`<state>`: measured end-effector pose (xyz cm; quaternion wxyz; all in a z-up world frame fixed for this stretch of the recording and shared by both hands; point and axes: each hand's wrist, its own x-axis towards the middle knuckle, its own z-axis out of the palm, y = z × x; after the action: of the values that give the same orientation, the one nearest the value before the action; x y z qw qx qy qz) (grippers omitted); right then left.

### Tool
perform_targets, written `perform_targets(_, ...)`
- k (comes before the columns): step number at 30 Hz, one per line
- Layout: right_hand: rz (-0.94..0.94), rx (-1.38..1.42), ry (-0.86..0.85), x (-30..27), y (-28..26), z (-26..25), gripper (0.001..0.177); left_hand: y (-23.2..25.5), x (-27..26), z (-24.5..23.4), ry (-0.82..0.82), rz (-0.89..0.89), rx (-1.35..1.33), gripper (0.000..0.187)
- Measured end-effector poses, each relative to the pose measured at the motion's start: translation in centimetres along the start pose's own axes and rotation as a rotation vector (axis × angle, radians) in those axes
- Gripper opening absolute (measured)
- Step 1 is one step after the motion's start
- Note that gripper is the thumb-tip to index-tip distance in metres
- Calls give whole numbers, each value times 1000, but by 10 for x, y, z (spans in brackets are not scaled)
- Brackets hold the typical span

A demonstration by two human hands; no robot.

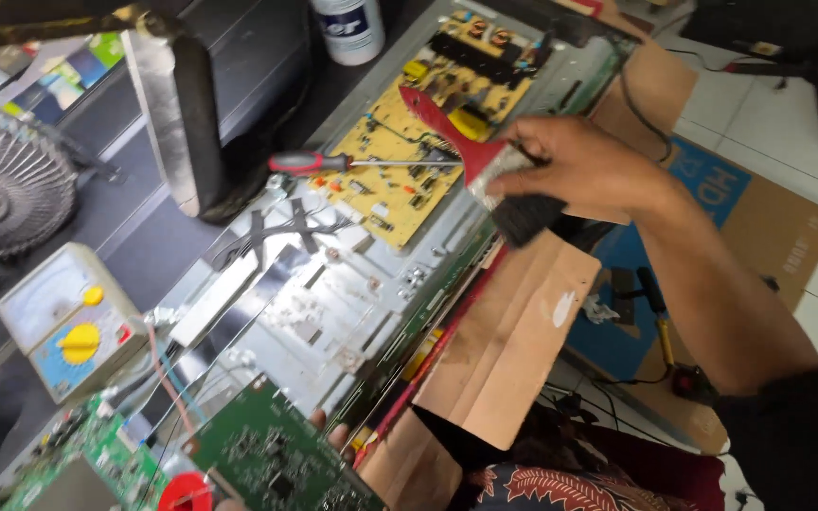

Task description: The person uses red-handled pliers to cut a wire on a green circuit board. They then use a screwdriver to tighten screws on the board, securing it to a metal chassis. The person also handles a ribbon cable and adjusts components on the board.

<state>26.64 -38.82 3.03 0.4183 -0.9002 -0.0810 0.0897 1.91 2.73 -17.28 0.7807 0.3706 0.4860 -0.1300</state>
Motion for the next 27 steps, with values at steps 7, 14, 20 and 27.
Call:
perform_targets(7, -101, -272, -138, 66, -13, 19, 53, 27, -142, 44, 258, 217, -268, 65)
perform_targets(14, -524, -620, 379, -11, -19, 37, 33, 34, -173, 108, 265, 327, -16, 57)
perform_targets(20, -93, 610, -558, -72, -82, 126, 57, 60, -158, 158, -147, 955, 634, 47)
perform_targets(27, 102, 504, -259, -29, -103, 114, 30, 144, -166, 141, -44, 1346, 901, 50)
